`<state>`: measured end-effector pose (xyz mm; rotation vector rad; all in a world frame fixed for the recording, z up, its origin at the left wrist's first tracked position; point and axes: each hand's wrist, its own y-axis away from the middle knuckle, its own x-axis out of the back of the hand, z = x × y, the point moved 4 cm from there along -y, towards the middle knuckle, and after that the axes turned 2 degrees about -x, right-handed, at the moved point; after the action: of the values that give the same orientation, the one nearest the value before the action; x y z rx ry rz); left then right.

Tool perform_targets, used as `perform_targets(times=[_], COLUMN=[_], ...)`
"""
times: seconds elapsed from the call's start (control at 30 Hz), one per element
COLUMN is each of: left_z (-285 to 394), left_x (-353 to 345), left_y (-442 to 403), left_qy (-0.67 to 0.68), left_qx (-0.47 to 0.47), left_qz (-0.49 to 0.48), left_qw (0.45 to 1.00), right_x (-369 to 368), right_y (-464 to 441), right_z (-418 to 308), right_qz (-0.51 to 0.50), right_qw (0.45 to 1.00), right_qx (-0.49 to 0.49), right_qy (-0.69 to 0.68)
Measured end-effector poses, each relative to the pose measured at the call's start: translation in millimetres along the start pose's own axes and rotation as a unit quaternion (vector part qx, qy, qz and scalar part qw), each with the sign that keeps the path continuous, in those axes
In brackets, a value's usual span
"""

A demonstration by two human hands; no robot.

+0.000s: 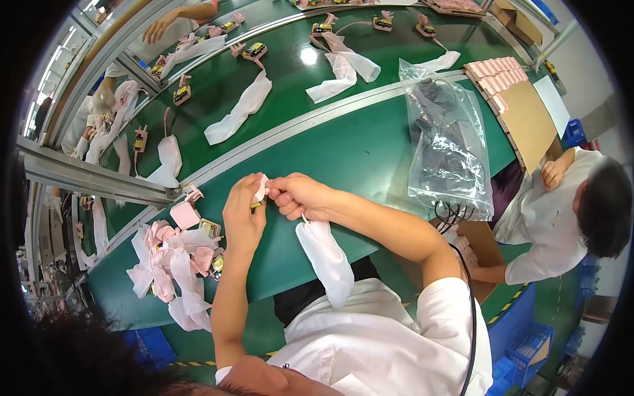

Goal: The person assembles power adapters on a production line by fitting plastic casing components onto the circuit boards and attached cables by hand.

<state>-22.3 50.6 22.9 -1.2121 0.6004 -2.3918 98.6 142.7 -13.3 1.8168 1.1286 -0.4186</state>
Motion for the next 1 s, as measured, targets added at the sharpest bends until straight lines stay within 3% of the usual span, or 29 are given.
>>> perform_targets(times=[0.1,0.23,0.4,0.5,0.67,0.77,0.8,0.9,0.93,1.0], left_z=[0,4,2,2,10,-12,-20,-39,-36,-29], left_x=[0,1,1,0,6,-3,-10,-18,-17,-12], left_y=[0,-1,3,0,-3,10,13,18,16,13], left_qy=[0.001,0.018,0.009,0.02,0.014,0.244,0.375,0.498,0.483,0.452], left_qx=[0.002,0.018,0.023,0.0,0.009,0.212,0.256,0.396,0.41,0.437], left_qz=[0.0,-0.015,-0.029,-0.01,0.06,0.026,0.07,0.089,0.082,0.072], left_qw=[1.0,1.0,0.999,1.0,0.998,0.946,0.888,0.766,0.769,0.774], right_x=[-3,-2,-1,0,-12,-16,-17,-21,-24,-29], right_y=[2,4,4,5,25,23,21,17,16,16], right_z=[-1,-4,-9,-19,-36,-28,-24,-8,-3,2], right_qz=[0.003,0.005,0.029,0.064,0.191,0.225,0.219,0.194,0.191,0.18], right_qw=[1.0,0.981,0.935,0.892,0.602,0.475,0.461,0.401,0.381,0.395], right_qx=[0.025,0.101,0.163,0.253,0.468,0.51,0.498,0.495,0.496,0.509], right_qy=[0.015,0.165,0.314,0.369,0.618,0.68,0.701,0.746,0.757,0.743])
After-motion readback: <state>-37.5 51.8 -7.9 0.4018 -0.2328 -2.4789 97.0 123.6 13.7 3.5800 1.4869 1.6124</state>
